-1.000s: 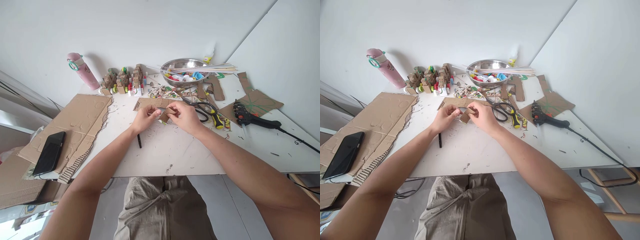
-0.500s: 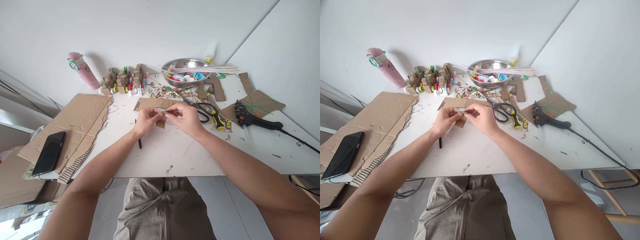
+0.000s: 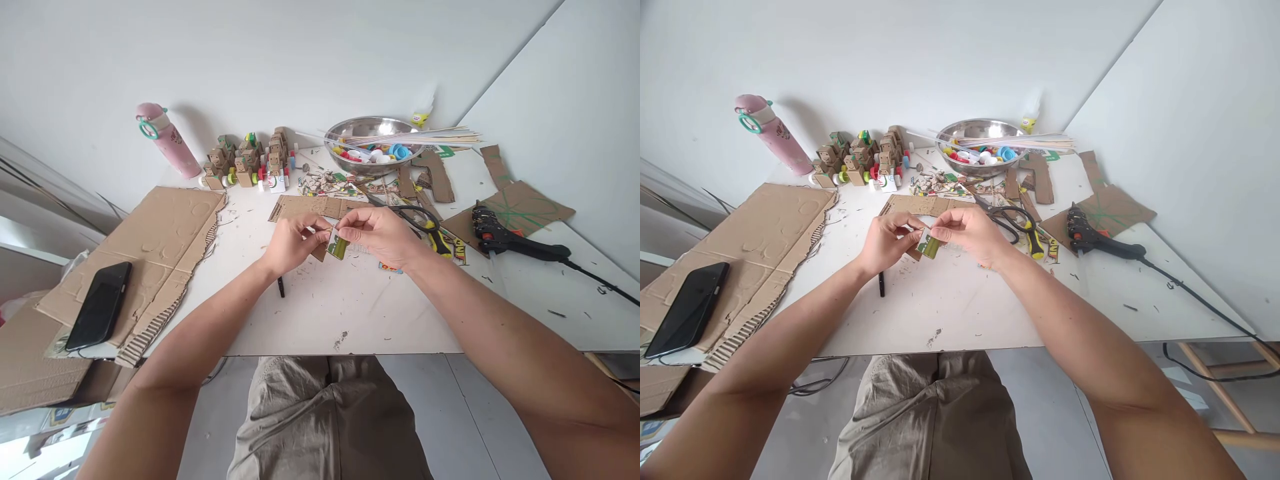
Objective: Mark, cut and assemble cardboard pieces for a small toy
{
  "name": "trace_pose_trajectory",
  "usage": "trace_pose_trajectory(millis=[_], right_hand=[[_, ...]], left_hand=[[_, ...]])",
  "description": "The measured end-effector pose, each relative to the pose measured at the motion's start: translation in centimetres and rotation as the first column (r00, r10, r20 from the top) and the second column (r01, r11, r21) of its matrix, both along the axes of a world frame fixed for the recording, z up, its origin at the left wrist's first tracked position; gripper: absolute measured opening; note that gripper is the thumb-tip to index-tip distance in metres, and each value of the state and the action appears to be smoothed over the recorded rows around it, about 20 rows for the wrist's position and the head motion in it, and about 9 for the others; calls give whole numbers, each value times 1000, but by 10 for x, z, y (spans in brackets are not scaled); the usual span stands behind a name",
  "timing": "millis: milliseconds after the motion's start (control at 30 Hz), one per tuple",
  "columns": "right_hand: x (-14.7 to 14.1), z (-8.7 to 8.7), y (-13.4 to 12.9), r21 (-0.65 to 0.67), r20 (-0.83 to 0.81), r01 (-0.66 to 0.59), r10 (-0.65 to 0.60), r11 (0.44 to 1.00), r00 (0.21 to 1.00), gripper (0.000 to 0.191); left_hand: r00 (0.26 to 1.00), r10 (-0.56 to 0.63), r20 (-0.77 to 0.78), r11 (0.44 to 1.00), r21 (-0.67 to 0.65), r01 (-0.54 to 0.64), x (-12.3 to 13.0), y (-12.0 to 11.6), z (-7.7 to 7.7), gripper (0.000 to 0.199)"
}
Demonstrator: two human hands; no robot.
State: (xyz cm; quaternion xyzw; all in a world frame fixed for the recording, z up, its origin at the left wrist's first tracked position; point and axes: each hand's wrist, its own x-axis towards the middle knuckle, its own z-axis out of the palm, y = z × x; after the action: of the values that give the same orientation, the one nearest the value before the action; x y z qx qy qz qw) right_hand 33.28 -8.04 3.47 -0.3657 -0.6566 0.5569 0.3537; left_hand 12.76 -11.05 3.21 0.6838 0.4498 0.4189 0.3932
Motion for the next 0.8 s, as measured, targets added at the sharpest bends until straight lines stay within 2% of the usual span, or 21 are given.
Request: trace_pose_trajectory(millis=[167, 300, 567, 800], right_hand=[[-1, 4, -4, -48, -15, -23, 23, 999, 1000, 65], [1, 7, -4, -34, 45, -20, 22, 999, 999, 62], [1, 6, -3, -32, 25, -18, 19, 999, 1000, 65], [1, 4, -3, 100, 53, 18, -23, 995, 998, 59]], left_hand=[[1000, -2, 28, 1000, -3, 2, 6, -8, 1, 41], [999, 7, 44, 1000, 14, -8, 8, -10, 2, 37], [992, -13, 129, 998, 60, 5, 9, -11, -1, 32], [993, -10, 114, 999, 35, 6, 9, -9, 1, 29]])
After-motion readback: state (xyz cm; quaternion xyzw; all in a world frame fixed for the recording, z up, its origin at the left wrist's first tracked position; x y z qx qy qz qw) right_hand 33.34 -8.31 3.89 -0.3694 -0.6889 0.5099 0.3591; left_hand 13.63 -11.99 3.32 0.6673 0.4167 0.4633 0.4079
